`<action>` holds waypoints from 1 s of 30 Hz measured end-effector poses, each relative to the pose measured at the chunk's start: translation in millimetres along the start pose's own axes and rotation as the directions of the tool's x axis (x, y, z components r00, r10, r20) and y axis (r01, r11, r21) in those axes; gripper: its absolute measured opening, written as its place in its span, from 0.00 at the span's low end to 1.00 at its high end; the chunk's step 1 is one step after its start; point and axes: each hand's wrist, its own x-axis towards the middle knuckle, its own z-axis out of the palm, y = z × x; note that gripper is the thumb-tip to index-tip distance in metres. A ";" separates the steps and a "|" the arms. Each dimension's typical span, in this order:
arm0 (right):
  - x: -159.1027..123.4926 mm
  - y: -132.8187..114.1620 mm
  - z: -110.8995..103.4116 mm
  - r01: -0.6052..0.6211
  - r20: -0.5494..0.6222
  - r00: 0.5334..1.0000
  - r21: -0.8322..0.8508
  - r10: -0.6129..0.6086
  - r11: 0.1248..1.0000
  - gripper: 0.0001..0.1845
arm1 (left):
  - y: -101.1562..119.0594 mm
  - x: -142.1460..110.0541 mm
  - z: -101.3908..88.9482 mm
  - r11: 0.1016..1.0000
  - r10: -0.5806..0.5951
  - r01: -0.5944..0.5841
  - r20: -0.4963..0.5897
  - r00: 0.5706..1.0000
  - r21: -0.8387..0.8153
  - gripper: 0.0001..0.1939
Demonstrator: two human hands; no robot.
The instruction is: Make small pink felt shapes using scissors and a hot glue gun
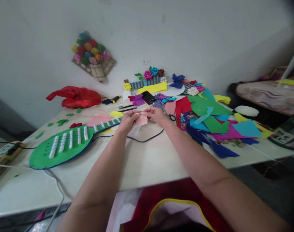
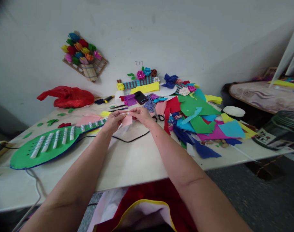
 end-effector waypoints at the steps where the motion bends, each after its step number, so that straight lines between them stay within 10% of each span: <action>1: 0.1 -0.3 0.2 -0.016 -0.003 1.000 0.006 0.016 1.000 0.15 | 0.0 0.0 0.0 1.000 0.002 -0.002 -0.005 1.000 0.001 0.14; 30: 1.6 0.5 -0.2 0.026 0.028 0.999 0.085 -0.029 0.996 0.16 | -4.3 3.8 -1.5 0.993 -0.004 0.003 -0.010 1.000 -0.115 0.13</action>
